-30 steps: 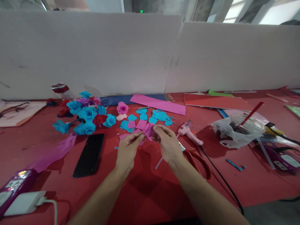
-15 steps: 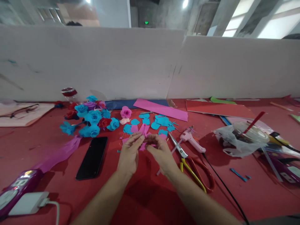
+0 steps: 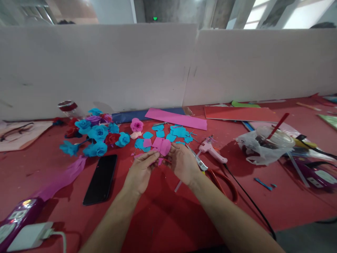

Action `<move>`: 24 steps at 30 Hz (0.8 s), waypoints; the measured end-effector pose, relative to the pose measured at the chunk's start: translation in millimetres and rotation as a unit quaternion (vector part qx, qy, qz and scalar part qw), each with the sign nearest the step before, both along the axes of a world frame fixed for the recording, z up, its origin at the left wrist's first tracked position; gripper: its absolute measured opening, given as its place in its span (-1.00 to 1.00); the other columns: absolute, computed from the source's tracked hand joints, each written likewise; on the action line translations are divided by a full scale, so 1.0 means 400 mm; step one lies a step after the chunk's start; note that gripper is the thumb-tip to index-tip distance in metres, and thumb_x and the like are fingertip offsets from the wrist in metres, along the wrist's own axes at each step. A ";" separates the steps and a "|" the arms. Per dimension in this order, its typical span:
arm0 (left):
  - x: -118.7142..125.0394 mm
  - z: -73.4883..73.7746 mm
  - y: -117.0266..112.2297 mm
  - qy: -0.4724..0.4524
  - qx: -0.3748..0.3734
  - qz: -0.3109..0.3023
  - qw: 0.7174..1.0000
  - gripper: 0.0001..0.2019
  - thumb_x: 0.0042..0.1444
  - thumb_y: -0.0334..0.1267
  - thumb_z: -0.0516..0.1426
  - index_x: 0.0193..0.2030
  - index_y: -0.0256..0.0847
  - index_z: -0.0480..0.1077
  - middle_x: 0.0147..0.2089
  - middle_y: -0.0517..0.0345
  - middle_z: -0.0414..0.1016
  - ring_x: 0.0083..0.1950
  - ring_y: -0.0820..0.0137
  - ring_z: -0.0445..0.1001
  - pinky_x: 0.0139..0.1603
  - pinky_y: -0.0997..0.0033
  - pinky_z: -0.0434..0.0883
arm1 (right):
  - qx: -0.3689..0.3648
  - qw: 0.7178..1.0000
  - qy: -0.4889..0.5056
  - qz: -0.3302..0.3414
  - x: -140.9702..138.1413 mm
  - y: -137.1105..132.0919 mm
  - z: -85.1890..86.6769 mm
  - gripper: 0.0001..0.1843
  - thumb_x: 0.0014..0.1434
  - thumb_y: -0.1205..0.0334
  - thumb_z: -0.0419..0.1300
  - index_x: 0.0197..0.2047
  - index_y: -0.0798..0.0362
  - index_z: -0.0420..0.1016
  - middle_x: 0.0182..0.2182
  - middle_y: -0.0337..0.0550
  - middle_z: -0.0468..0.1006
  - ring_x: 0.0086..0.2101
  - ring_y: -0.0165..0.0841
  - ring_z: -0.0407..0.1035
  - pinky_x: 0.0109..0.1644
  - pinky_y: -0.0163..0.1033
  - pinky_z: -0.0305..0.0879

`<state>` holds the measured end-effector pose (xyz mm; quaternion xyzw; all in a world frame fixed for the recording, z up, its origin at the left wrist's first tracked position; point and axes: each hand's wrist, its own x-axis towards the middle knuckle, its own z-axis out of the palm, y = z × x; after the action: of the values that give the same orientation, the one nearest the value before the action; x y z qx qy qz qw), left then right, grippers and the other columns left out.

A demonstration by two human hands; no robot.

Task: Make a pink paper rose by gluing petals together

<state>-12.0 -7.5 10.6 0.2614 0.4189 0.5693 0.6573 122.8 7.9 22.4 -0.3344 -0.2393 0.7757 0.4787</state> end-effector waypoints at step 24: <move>0.018 -0.017 -0.009 0.159 0.052 0.007 0.986 -0.87 -0.17 -0.25 0.29 -0.41 -0.21 0.56 -0.42 0.16 0.52 -0.37 0.48 0.38 -0.25 0.46 0.29 | 0.217 0.940 -0.232 -0.125 0.001 -0.010 -0.018 -0.84 -0.01 0.24 0.18 -0.58 0.03 0.42 -0.57 -0.31 0.40 -0.48 -0.43 0.22 -0.30 -0.27 0.16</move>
<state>-4.8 -11.2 3.9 0.3795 0.4896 0.5463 0.5637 123.1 3.7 15.0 -0.4198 -0.4628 0.5399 0.5640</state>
